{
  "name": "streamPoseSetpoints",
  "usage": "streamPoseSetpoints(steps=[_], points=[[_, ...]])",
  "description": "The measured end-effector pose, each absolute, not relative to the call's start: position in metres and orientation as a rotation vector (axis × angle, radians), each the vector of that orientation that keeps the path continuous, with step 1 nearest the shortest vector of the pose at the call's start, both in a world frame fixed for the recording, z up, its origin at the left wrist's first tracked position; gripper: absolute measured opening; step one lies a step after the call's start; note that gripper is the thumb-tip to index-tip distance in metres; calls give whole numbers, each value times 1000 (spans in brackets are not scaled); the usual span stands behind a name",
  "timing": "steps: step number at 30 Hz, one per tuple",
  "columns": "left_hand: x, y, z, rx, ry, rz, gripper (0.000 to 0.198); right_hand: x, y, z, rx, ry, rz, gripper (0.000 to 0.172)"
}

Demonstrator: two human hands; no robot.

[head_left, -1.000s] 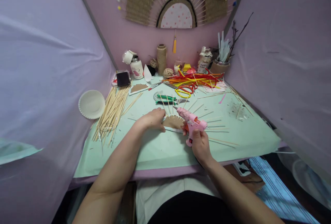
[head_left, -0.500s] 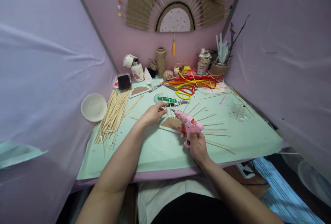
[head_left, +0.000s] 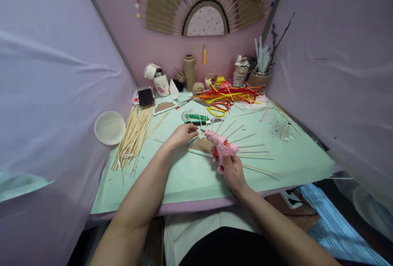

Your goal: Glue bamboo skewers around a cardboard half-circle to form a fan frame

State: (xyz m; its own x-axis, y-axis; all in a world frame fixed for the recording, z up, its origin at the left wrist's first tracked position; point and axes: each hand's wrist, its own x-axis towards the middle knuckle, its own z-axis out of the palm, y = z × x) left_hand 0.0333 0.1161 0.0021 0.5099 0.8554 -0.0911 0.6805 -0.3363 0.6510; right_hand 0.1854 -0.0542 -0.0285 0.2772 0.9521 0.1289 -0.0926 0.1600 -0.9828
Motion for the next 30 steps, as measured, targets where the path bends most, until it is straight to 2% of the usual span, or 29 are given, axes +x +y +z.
streamPoseSetpoints(steps=[20, 30], points=[[36, 114, 2, 2094, 1238, 330, 30, 184, -56, -31, -1118, -969, 931, 61], [44, 106, 4, 2147, 1361, 382, 23, 184, -56, -31, -1129, -966, 931, 61]])
